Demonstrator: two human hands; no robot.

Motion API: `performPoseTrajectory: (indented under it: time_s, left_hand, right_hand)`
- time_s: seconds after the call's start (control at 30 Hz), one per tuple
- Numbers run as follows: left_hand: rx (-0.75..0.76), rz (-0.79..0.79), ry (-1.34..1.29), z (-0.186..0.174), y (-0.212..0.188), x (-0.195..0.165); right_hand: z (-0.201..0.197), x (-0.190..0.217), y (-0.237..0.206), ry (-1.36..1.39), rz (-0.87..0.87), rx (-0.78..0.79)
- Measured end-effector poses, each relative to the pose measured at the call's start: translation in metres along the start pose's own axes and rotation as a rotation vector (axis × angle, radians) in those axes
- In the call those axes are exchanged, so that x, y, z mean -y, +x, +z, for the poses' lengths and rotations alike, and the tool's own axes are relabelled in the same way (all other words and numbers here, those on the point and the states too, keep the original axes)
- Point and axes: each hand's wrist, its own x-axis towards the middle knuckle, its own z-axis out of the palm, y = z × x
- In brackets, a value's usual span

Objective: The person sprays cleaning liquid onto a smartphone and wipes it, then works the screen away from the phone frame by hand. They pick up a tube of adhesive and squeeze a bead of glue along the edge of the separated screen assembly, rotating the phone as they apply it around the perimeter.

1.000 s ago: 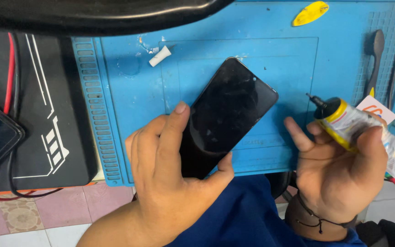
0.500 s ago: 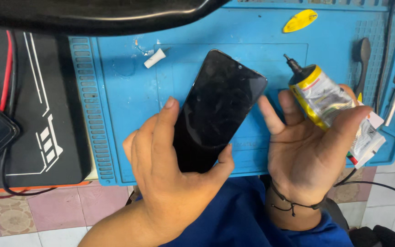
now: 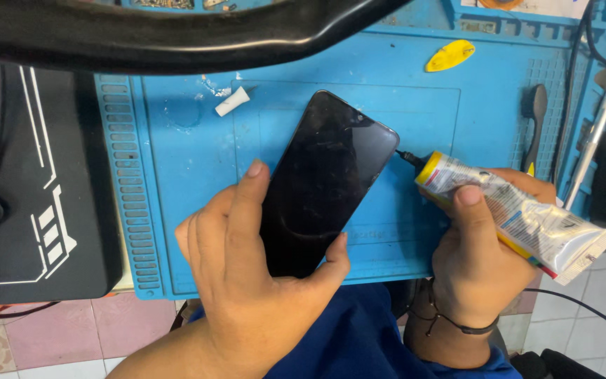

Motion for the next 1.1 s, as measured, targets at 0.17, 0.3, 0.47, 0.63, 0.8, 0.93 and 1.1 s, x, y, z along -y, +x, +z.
performPoseTrajectory:
  time_s: [0.17, 0.3, 0.47, 0.63, 0.8, 0.93, 1.1]
  left_hand:
    - [-0.012, 0.014, -0.004, 0.001, 0.003, 0.004]
    - [-0.02, 0.003, -0.007, 0.002, 0.004, 0.004]
    - [-0.025, 0.002, -0.001, 0.001, 0.004, 0.003]
    - [-0.034, 0.013, 0.006, 0.001, 0.001, 0.002]
    - [-0.036, 0.025, -0.008, 0.001, -0.002, 0.002]
    - [-0.047, 0.026, -0.007, 0.0, -0.004, 0.002]
    - [-0.052, 0.036, -0.012, 0.0, -0.008, 0.002]
  right_hand:
    - [0.008, 0.003, 0.005, -0.07, -0.003, 0.005]
    - [0.009, 0.002, 0.004, -0.142, -0.006, -0.008]
    - [0.006, 0.002, 0.004, -0.157, -0.003, -0.003]
    - [0.006, 0.002, 0.004, -0.024, 0.045, -0.032]
    - [0.002, 0.005, 0.0, -0.249, -0.016, 0.021]
    - [-0.001, 0.003, -0.002, -0.179, -0.001, 0.016]
    - [-0.004, 0.002, -0.004, -0.219, -0.002, 0.009]
